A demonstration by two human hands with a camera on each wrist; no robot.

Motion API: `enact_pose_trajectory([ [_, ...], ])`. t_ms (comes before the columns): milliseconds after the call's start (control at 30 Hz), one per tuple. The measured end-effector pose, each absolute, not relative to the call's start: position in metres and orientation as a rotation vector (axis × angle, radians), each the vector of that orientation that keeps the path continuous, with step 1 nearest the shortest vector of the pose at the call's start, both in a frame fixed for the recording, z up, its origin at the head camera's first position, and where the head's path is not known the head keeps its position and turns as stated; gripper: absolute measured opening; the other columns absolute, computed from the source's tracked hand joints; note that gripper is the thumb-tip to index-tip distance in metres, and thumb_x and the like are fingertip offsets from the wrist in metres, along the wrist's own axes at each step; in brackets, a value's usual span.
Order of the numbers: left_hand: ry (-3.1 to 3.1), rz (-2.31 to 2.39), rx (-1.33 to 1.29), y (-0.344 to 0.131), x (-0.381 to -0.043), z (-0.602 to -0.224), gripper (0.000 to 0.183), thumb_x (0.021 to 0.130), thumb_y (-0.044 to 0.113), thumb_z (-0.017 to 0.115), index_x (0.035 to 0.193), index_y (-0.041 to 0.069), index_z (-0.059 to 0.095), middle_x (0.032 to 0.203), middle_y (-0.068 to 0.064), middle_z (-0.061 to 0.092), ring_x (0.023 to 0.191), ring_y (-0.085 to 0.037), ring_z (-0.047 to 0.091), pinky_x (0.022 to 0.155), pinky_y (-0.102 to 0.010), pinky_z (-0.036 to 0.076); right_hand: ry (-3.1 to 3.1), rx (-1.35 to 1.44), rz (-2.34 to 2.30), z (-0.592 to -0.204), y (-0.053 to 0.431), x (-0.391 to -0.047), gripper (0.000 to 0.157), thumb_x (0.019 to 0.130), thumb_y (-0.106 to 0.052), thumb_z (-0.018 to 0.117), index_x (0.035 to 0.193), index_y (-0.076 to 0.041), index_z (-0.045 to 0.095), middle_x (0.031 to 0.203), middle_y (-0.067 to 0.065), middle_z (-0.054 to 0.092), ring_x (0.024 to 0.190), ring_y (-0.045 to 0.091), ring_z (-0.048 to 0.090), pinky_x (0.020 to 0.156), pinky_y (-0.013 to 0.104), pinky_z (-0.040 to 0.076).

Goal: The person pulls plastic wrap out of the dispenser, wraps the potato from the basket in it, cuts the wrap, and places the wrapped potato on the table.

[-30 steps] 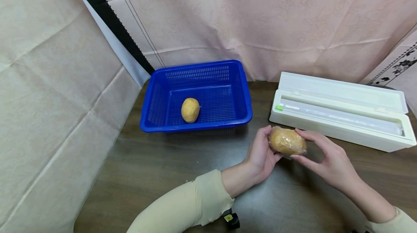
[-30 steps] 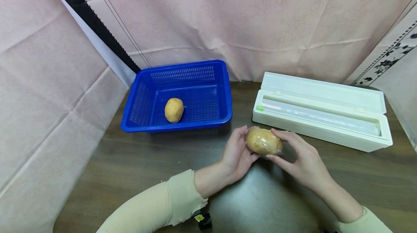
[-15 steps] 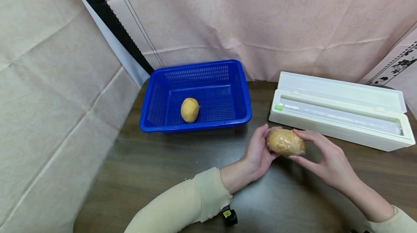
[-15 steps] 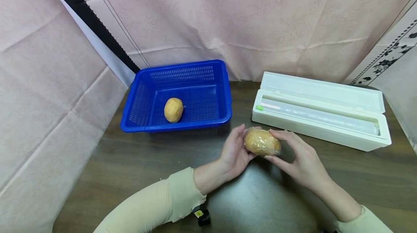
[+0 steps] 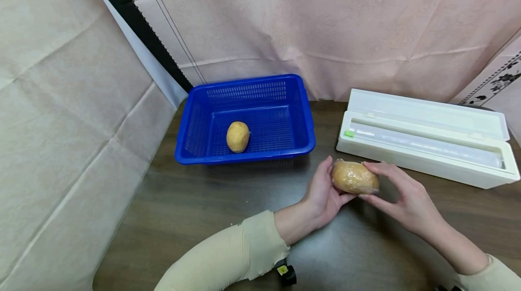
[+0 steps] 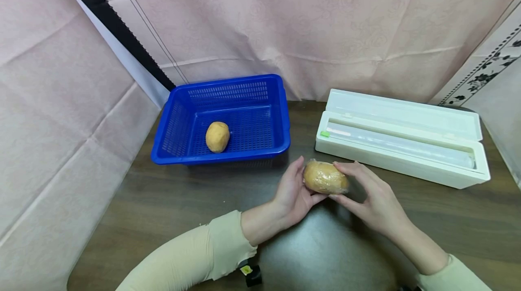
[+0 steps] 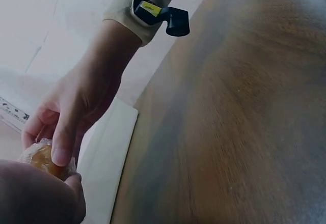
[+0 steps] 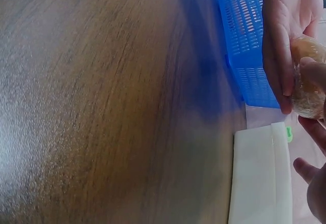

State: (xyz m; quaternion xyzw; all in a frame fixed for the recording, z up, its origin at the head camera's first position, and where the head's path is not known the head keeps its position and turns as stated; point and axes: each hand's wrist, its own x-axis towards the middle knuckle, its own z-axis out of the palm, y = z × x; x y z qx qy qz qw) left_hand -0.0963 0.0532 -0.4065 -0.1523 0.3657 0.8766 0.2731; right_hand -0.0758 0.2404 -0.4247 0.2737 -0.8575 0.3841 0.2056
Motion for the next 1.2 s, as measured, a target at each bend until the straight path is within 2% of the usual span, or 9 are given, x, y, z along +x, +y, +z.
enact_pose_trajectory([
  [100, 1.013, 2.346, -0.397, 0.051, -0.096, -0.408, 0.061, 0.097, 0.047, 0.042, 0.143, 0.006, 0.038, 0.134, -0.015, 0.05, 0.13, -0.034, 0.045, 0.105, -0.058, 0.033, -2.395, 0.767, 1.067, -0.425, 0.24, -0.076, 0.067, 0.068, -0.029, 0.087, 0.126, -0.009, 0.062, 0.125, 0.005, 0.063, 0.121, 0.003, 0.051, 0.102, 0.012, 0.033],
  [300, 1.183, 2.27, -0.277, 0.038, -0.095, -0.413, 0.065, 0.095, 0.053, 0.041, 0.137, 0.003, 0.045, 0.132, -0.015, 0.052, 0.126, -0.032, 0.048, 0.106, -0.052, 0.036, -2.469, 0.718, 1.05, -0.427, 0.238, -0.074, 0.076, 0.059, -0.01, 0.09, 0.128, -0.011, 0.06, 0.126, 0.002, 0.063, 0.121, -0.002, 0.049, 0.1, 0.009, 0.032],
  [433, 1.342, 2.21, -0.183, 0.021, -0.094, -0.41, 0.066, 0.095, 0.053, 0.041, 0.137, 0.002, 0.046, 0.136, -0.015, 0.05, 0.127, -0.03, 0.049, 0.106, -0.049, 0.037, -2.547, 0.711, 1.028, -0.427, 0.233, -0.076, 0.076, 0.061, -0.013, 0.09, 0.13, -0.013, 0.058, 0.126, -0.001, 0.062, 0.119, -0.001, 0.05, 0.098, 0.008, 0.031],
  [567, 1.552, 2.102, -0.105, -0.003, -0.092, -0.403, 0.057, 0.098, 0.04, 0.045, 0.139, 0.001, 0.045, 0.136, -0.016, 0.051, 0.125, -0.029, 0.051, 0.103, -0.044, 0.041, -2.597, 0.751, 0.982, -0.427, 0.226, -0.082, 0.075, 0.064, -0.02, 0.089, 0.131, -0.015, 0.056, 0.124, -0.004, 0.062, 0.116, 0.005, 0.054, 0.097, 0.007, 0.031],
  [733, 1.97, 1.74, 0.097, -0.044, -0.091, -0.393, 0.053, 0.097, 0.034, 0.054, 0.144, 0.013, 0.042, 0.14, -0.01, 0.051, 0.125, -0.023, 0.052, 0.102, -0.04, 0.043, -2.61, 0.814, 0.947, -0.428, 0.216, -0.091, 0.071, 0.065, -0.024, 0.089, 0.129, -0.017, 0.057, 0.121, -0.006, 0.062, 0.116, 0.017, 0.057, 0.1, 0.007, 0.03],
  [833, 2.207, 1.48, 0.269, -0.072, -0.092, -0.385, 0.056, 0.096, 0.039, 0.056, 0.146, 0.02, 0.04, 0.143, -0.005, 0.049, 0.128, -0.02, 0.05, 0.102, -0.039, 0.042, -2.611, 0.861, 0.936, -0.429, 0.206, -0.096, 0.069, 0.066, -0.025, 0.089, 0.127, -0.016, 0.058, 0.119, -0.007, 0.063, 0.114, 0.019, 0.059, 0.103, 0.013, 0.032],
  [967, 2.411, 1.217, 0.438, -0.103, -0.091, -0.375, 0.058, 0.095, 0.045, 0.055, 0.147, 0.022, 0.038, 0.144, -0.001, 0.047, 0.127, -0.019, 0.05, 0.103, -0.038, 0.042, -2.632, 0.929, 0.948, -0.431, 0.192, -0.103, 0.066, 0.069, -0.029, 0.087, 0.125, -0.014, 0.057, 0.117, -0.007, 0.062, 0.106, 0.011, 0.061, 0.094, 0.027, 0.047],
  [1033, 2.501, 1.09, 0.504, -0.114, -0.09, -0.371, 0.06, 0.095, 0.048, 0.054, 0.147, 0.024, 0.038, 0.144, 0.001, 0.047, 0.128, -0.017, 0.048, 0.103, -0.038, 0.041, -2.642, 0.956, 0.961, -0.432, 0.184, -0.105, 0.064, 0.071, -0.031, 0.086, 0.125, -0.014, 0.057, 0.116, -0.007, 0.061, 0.105, 0.01, 0.06, 0.088, 0.034, 0.051],
  [1200, 2.658, 0.844, 0.648, -0.132, -0.087, -0.362, 0.059, 0.094, 0.052, 0.053, 0.146, 0.025, 0.041, 0.145, 0.004, 0.046, 0.132, -0.013, 0.043, 0.106, -0.038, 0.038, -2.668, 1.015, 0.997, -0.436, 0.167, -0.11, 0.061, 0.074, -0.034, 0.084, 0.125, -0.016, 0.056, 0.114, -0.006, 0.06, 0.104, 0.009, 0.059, 0.085, 0.036, 0.052],
])
